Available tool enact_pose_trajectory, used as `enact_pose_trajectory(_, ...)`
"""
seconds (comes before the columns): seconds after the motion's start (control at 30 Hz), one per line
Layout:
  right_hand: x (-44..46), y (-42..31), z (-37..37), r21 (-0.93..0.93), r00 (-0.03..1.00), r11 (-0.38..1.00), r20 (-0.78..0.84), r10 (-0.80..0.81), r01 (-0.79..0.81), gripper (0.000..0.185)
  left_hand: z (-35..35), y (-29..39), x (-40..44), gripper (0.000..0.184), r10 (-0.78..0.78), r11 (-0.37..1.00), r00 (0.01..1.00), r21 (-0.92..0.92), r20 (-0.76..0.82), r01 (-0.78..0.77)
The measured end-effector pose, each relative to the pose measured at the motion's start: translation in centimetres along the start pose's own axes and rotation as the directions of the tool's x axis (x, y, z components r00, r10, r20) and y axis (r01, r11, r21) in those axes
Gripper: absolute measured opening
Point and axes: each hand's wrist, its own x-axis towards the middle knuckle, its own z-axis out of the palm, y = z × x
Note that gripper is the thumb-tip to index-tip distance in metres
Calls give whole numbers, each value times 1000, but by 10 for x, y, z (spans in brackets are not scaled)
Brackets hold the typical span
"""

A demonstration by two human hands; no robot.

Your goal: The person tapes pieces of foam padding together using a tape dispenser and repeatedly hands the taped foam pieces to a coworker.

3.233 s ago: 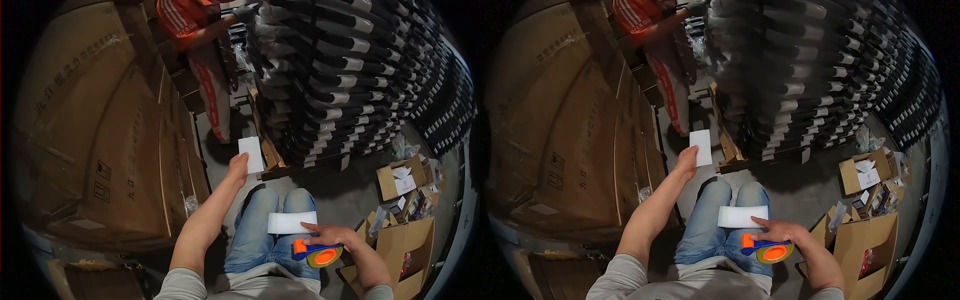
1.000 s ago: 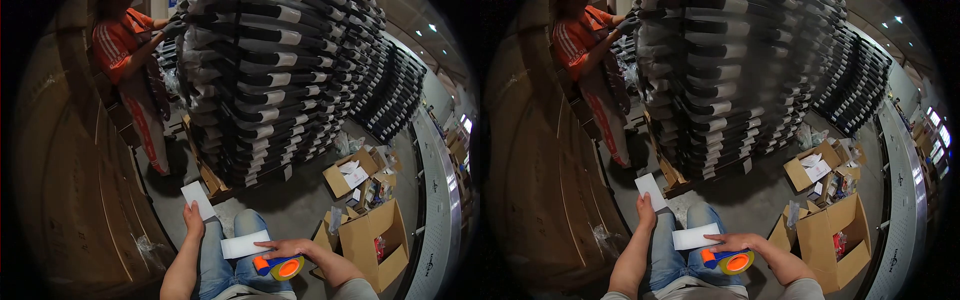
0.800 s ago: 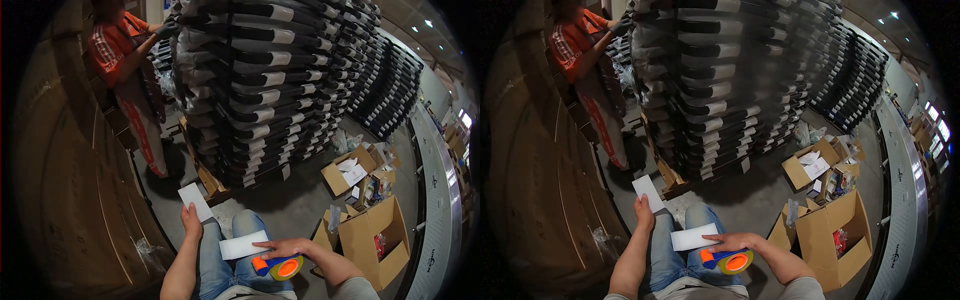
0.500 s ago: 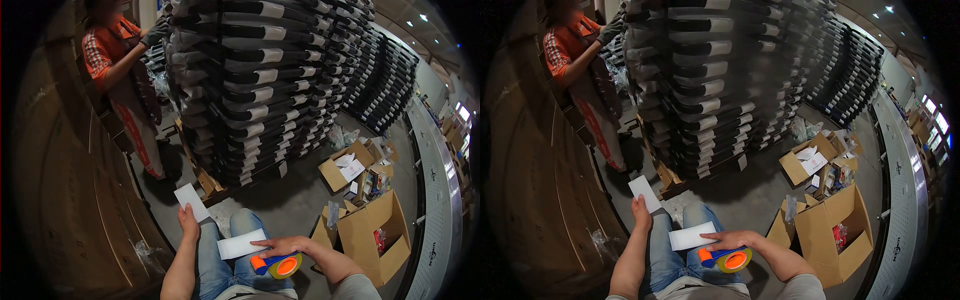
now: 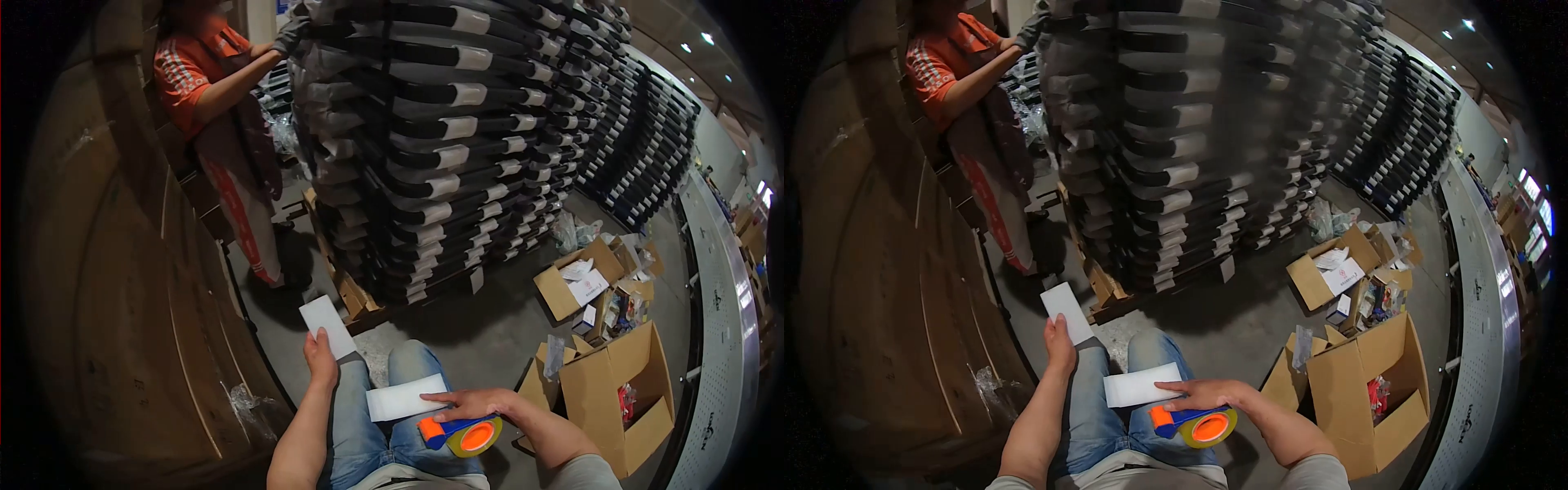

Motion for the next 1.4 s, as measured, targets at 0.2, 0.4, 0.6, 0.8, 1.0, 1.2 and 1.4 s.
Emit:
enact_pose_trajectory(0.2,-4,-8,-5,-28,996,996,-6,87,-87,81,3,6,-2,23,-7,999,1000,34,-30,8)
enact_pose_trajectory(0.4,-2,-9,-4,2,997,997,9,71,-71,82,-2,-3,1,24,-29,1000,998,4,-56,29)
enact_pose_trajectory(0.6,16,16,8,-38,997,998,-58,-58,56,86,-24,-16,15,29,-4,1000,998,6,55,3)
enact_pose_trajectory(0.8,9,5,9,-43,991,998,-127,-44,39,87,-29,-16,28,52,-104,992,991,62,-81,109)
enact_pose_trajectory(1.0,8,5,8,-47,989,998,-143,-50,44,87,-23,-3,20,58,-115,989,993,95,-10,116)
enact_pose_trajectory(1.2,5,-3,9,-66,990,998,-139,-13,4,88,-35,-7,27,56,-106,986,994,133,5,104)
enact_pose_trajectory(1.4,0,-3,8,-33,990,999,-143,-15,11,86,-43,-15,34,53,-100,990,994,101,41,95)
